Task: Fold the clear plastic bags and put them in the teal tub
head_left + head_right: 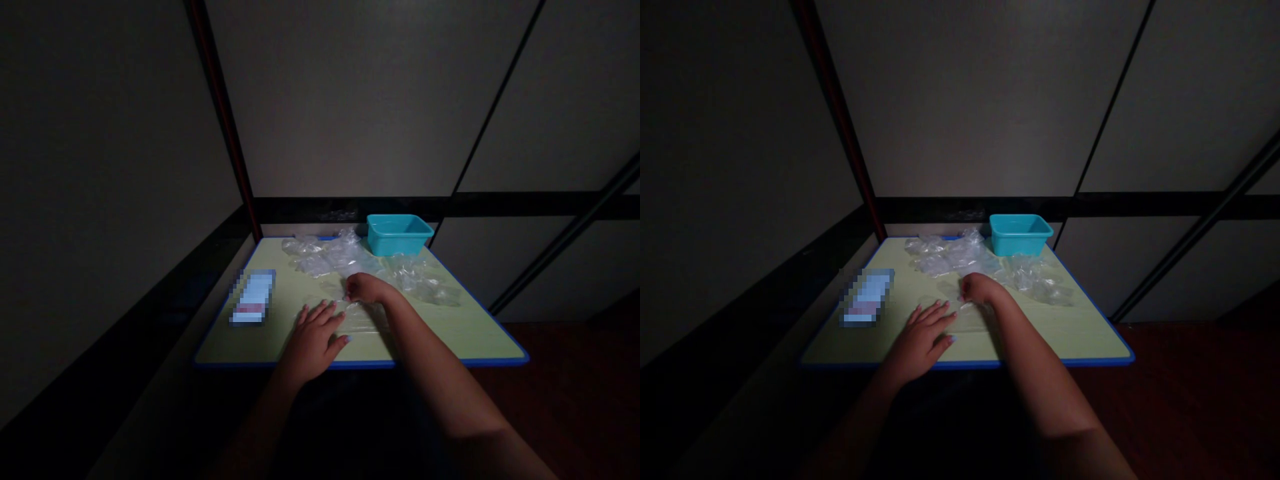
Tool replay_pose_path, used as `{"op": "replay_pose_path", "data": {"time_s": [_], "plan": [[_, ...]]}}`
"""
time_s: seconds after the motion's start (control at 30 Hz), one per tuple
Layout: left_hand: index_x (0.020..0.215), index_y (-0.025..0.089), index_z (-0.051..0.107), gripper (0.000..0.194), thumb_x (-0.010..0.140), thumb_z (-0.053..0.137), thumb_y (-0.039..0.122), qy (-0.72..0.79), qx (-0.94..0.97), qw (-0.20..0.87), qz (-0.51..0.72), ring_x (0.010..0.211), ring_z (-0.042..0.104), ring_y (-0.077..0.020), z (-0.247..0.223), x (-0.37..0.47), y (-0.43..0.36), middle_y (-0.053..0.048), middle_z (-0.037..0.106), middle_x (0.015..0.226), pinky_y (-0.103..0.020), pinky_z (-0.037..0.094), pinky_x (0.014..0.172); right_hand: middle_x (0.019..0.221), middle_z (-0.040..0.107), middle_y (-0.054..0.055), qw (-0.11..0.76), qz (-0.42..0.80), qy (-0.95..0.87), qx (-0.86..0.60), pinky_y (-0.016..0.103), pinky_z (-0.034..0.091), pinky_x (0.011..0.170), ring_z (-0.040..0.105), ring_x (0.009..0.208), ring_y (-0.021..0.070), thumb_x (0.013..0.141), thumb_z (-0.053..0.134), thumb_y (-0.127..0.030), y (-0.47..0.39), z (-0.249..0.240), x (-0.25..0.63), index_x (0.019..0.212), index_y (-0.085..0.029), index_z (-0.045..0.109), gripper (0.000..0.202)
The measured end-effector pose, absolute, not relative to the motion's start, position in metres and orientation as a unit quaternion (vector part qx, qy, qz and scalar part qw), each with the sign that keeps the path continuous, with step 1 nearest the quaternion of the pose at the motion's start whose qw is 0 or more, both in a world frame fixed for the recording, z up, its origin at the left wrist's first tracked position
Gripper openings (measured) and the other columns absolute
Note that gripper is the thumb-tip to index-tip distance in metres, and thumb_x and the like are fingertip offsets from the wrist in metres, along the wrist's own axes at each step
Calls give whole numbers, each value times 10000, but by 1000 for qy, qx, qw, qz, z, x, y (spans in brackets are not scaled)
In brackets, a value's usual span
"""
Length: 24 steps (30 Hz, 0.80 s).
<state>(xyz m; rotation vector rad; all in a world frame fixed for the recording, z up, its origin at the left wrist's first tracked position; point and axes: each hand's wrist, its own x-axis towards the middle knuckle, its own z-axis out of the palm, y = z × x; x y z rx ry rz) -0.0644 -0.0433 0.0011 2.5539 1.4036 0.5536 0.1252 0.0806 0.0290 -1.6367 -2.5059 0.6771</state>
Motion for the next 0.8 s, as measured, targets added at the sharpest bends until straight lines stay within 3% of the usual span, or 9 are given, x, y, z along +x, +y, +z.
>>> {"op": "replay_pose_path", "data": {"time_s": [0.13,0.3,0.6,0.8], "plan": [[1276,295,560,396,929,453,454,475,857,90,179,1361,342,-254,1,-64,-43,-31,479,1417,-542,185,1121,705,671,13,34,245,-822,-513,200,379,567,552,650,136,655,701,-182,81,32,134,822,-131,691,175],[1263,292,575,394,921,468,457,483,852,78,186,1358,344,-267,1,-64,-44,-60,448,1440,-549,190,1114,638,639,-7,47,266,-825,-496,207,377,558,545,616,134,596,681,-107,83,30,141,767,-134,681,173],[1280,316,556,395,926,456,461,482,852,90,184,1361,337,-262,-2,-64,-42,-36,476,1421,-549,168,1116,607,588,-25,117,288,-827,-470,199,378,562,503,590,108,701,623,-202,78,18,143,716,-143,627,62],[1277,306,559,389,924,465,440,483,853,84,180,1356,340,-261,-1,-63,-42,-52,471,1425,-547,173,1112,612,581,-21,159,267,-830,-463,197,349,559,459,573,94,721,581,-155,71,13,137,705,-143,616,41]]}}
